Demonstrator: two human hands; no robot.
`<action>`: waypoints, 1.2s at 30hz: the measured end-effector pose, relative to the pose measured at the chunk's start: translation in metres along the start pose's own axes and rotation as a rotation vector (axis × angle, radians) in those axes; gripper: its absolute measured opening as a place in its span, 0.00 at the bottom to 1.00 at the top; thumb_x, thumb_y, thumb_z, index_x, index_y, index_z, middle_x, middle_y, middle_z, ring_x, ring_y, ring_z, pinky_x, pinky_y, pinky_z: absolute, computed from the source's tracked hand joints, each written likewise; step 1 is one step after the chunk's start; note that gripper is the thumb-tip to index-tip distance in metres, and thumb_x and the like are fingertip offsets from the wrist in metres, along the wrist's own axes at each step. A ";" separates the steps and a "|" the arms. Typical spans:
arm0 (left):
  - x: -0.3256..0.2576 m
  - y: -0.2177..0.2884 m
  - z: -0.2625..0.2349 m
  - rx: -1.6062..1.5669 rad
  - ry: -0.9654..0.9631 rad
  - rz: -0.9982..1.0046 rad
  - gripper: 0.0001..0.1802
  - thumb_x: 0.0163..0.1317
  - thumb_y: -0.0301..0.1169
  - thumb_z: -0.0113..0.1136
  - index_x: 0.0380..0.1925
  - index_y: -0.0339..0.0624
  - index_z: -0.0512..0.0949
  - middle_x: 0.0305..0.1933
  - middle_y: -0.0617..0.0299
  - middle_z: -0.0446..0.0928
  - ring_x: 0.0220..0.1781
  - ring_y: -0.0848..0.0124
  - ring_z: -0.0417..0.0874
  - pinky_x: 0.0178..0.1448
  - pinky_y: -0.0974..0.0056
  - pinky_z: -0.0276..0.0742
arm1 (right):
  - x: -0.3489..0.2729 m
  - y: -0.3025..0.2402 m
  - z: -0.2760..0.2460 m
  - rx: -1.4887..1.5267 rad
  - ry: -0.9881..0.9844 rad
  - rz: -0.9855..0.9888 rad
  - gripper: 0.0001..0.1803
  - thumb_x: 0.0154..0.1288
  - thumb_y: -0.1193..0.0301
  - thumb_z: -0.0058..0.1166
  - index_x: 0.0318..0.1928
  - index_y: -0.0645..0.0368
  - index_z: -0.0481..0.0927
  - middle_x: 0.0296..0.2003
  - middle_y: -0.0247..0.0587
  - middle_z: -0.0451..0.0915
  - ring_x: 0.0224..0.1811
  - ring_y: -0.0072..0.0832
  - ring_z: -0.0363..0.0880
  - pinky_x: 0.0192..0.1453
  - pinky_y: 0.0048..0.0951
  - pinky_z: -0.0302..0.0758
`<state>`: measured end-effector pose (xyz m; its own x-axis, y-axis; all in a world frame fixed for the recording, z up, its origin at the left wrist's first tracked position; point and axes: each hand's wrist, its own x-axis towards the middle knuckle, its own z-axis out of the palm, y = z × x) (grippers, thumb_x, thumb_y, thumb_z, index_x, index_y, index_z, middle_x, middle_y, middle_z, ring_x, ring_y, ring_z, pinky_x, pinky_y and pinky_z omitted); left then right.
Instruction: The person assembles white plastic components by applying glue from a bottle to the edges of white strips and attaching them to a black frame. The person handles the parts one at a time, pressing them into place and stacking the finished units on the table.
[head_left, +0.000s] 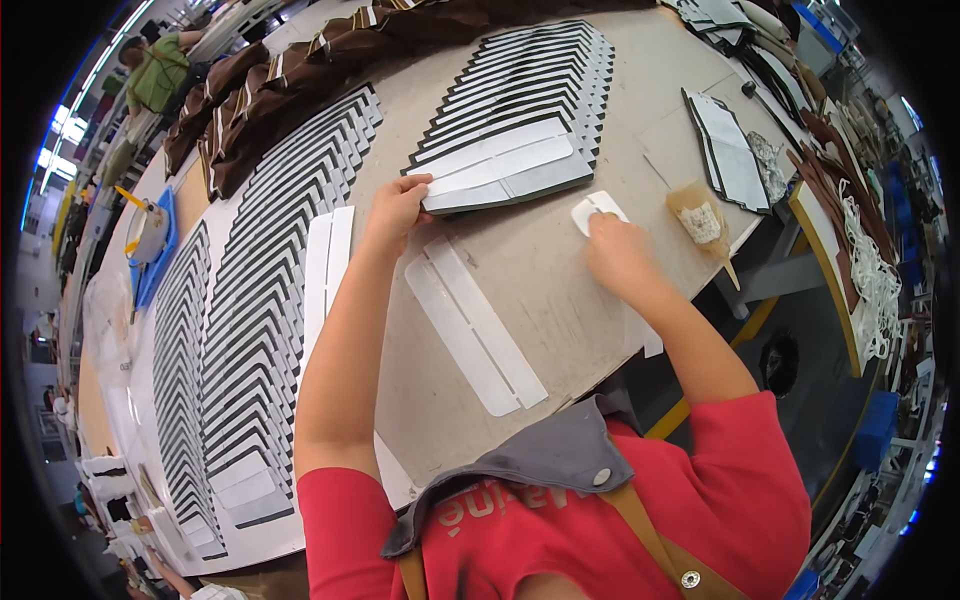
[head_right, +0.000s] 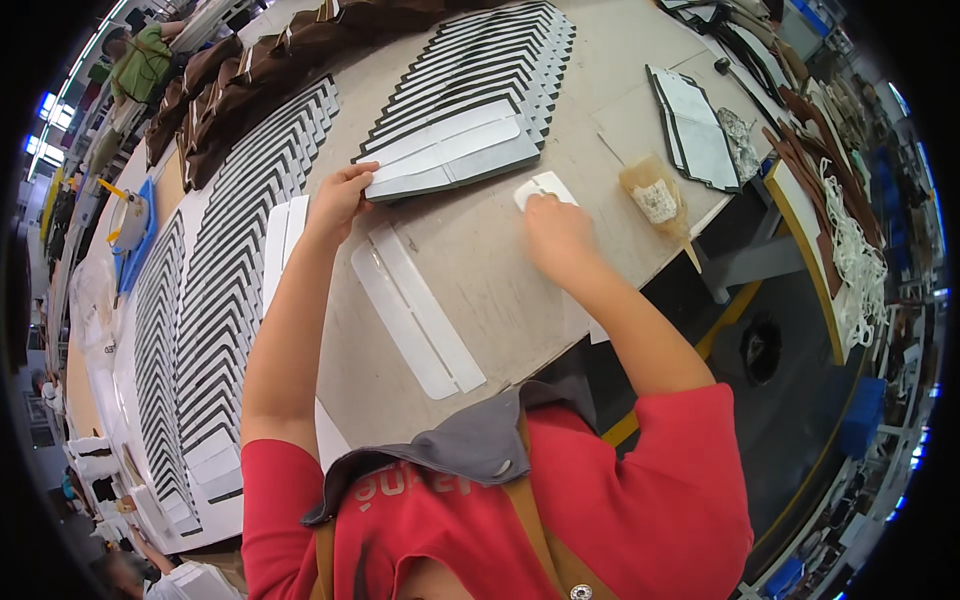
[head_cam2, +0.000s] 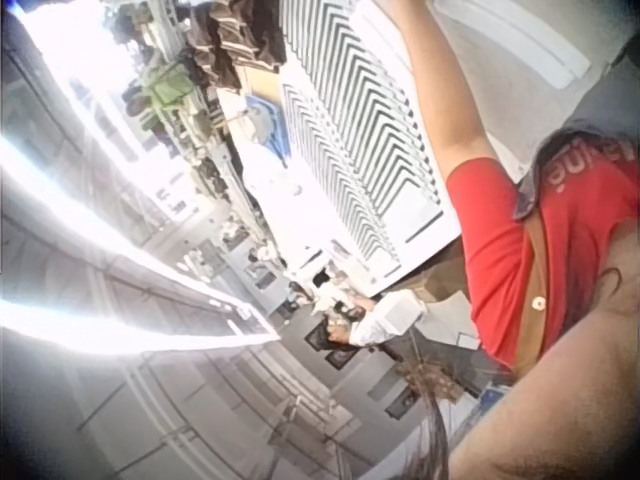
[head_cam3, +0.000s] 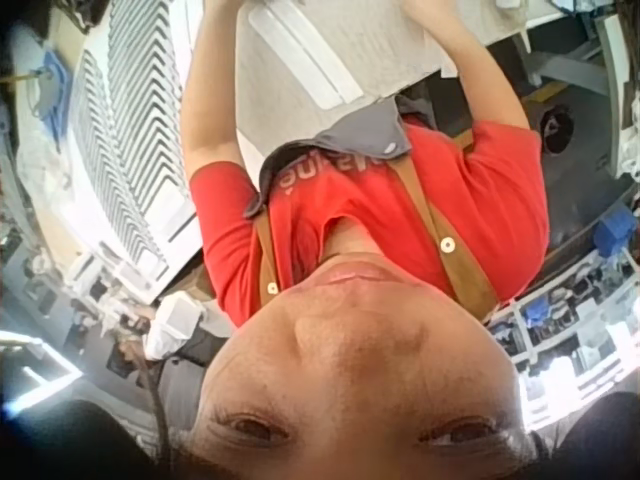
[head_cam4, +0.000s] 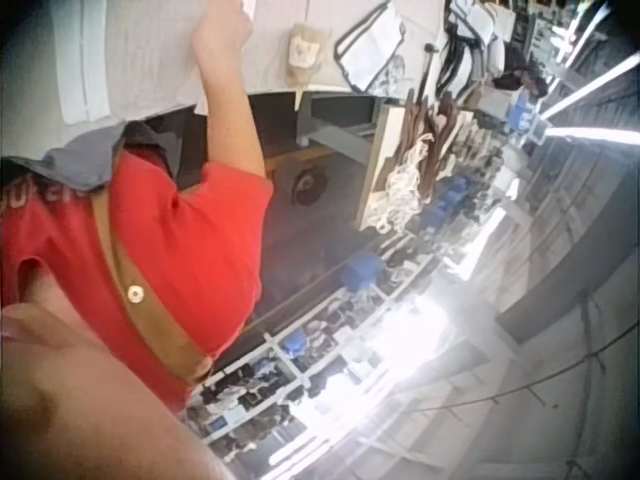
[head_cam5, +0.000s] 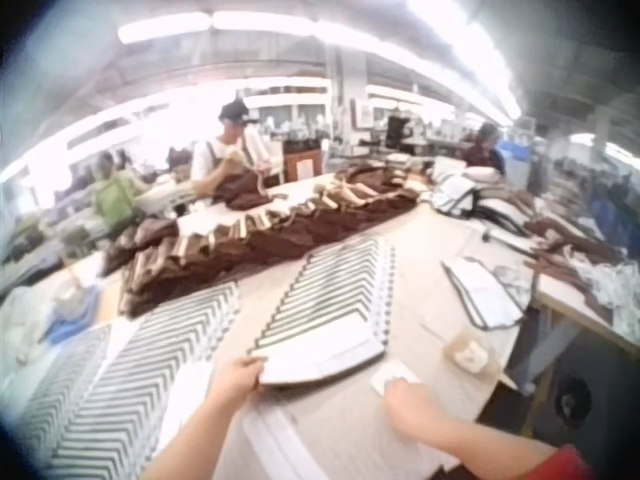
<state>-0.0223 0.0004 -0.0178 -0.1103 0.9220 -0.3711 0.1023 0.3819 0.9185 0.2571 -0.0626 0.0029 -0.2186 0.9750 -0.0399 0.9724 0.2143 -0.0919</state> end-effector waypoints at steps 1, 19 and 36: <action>0.001 -0.001 0.001 0.000 0.000 0.014 0.13 0.61 0.30 0.50 0.44 0.41 0.77 0.29 0.69 0.71 0.28 0.81 0.68 0.31 0.74 0.68 | -0.005 0.011 0.000 -0.010 0.024 0.023 0.07 0.51 0.76 0.49 0.33 0.64 0.73 0.33 0.51 0.77 0.34 0.43 0.80 0.36 0.38 0.76; -0.008 -0.004 0.001 0.078 0.053 0.113 0.14 0.60 0.29 0.49 0.44 0.37 0.77 0.30 0.64 0.73 0.26 0.78 0.70 0.29 0.72 0.71 | -0.042 0.058 -0.070 0.064 0.276 0.076 0.07 0.57 0.71 0.47 0.32 0.63 0.72 0.29 0.52 0.76 0.30 0.45 0.77 0.35 0.43 0.72; -0.002 -0.008 0.005 0.077 0.097 0.156 0.13 0.60 0.30 0.50 0.43 0.38 0.77 0.30 0.63 0.74 0.27 0.77 0.72 0.29 0.72 0.71 | -0.036 0.016 -0.042 0.258 0.144 -0.052 0.09 0.59 0.67 0.51 0.29 0.60 0.74 0.25 0.43 0.77 0.24 0.39 0.76 0.29 0.35 0.71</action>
<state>-0.0175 -0.0040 -0.0252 -0.1813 0.9615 -0.2064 0.2001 0.2415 0.9495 0.2837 -0.0916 0.0446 -0.2357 0.9654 0.1115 0.9035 0.2600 -0.3406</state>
